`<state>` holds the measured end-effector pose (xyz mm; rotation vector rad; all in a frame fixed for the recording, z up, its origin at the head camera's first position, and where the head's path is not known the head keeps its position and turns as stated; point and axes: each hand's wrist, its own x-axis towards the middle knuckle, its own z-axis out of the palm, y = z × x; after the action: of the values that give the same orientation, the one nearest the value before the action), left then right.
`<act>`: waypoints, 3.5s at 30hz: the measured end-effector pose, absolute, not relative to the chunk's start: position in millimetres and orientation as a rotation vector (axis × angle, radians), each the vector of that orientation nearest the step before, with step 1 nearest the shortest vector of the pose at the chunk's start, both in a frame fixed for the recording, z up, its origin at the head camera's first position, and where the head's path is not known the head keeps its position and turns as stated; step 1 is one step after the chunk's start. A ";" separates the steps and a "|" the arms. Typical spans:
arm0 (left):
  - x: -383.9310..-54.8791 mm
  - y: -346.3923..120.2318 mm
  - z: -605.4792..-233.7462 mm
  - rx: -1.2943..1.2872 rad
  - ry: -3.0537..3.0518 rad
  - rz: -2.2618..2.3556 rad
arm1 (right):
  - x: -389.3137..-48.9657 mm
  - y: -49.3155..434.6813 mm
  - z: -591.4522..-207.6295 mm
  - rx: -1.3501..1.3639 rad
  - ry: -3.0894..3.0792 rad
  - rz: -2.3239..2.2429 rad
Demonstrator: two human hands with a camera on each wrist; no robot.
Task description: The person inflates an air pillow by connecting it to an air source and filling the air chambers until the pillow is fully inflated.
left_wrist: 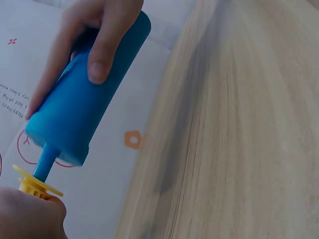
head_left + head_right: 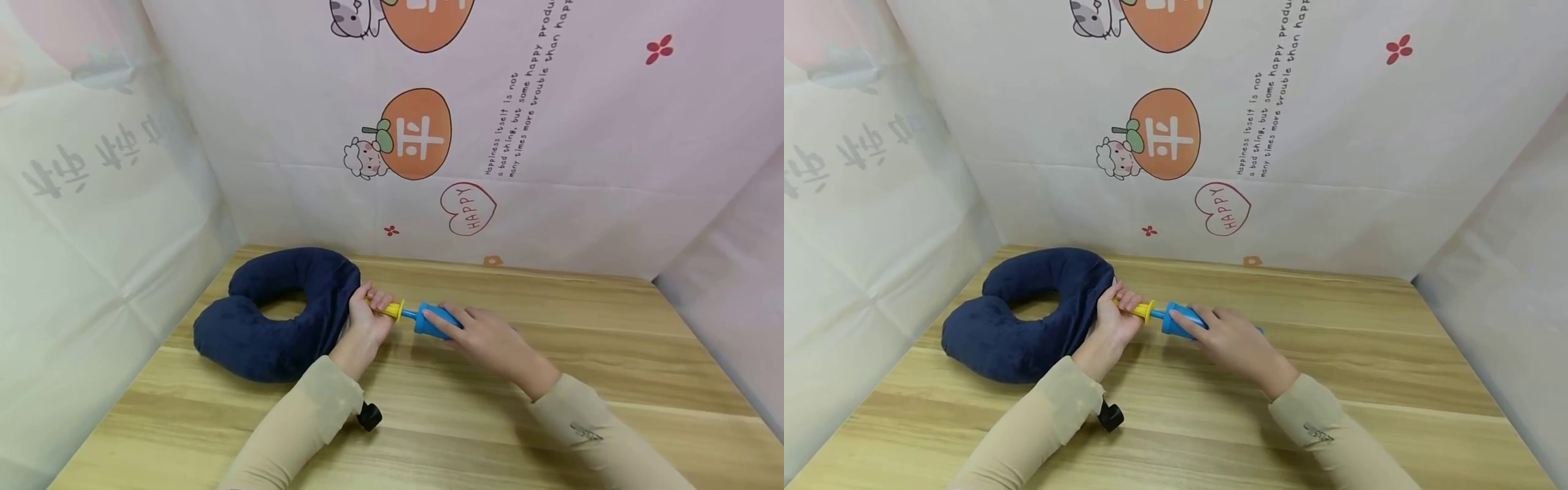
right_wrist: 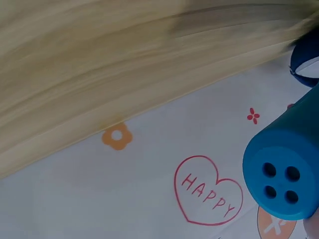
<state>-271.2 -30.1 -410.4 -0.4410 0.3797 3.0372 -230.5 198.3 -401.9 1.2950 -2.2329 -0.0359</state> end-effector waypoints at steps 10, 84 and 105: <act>-272.3 -35.3 -412.9 -0.447 0.404 2.998 | -233.5 174.0 -405.4 1.299 -2.307 0.030; -270.7 -36.0 -406.3 -0.470 0.388 2.911 | -228.5 213.8 -397.1 1.354 -2.377 0.202; -272.0 -46.0 -403.2 -0.445 0.373 2.937 | -224.3 285.0 -397.5 1.359 -2.239 0.181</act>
<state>-272.0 -46.0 -403.2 -0.4453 0.3731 2.9365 -224.3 285.0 -397.5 1.3592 -2.2394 0.1806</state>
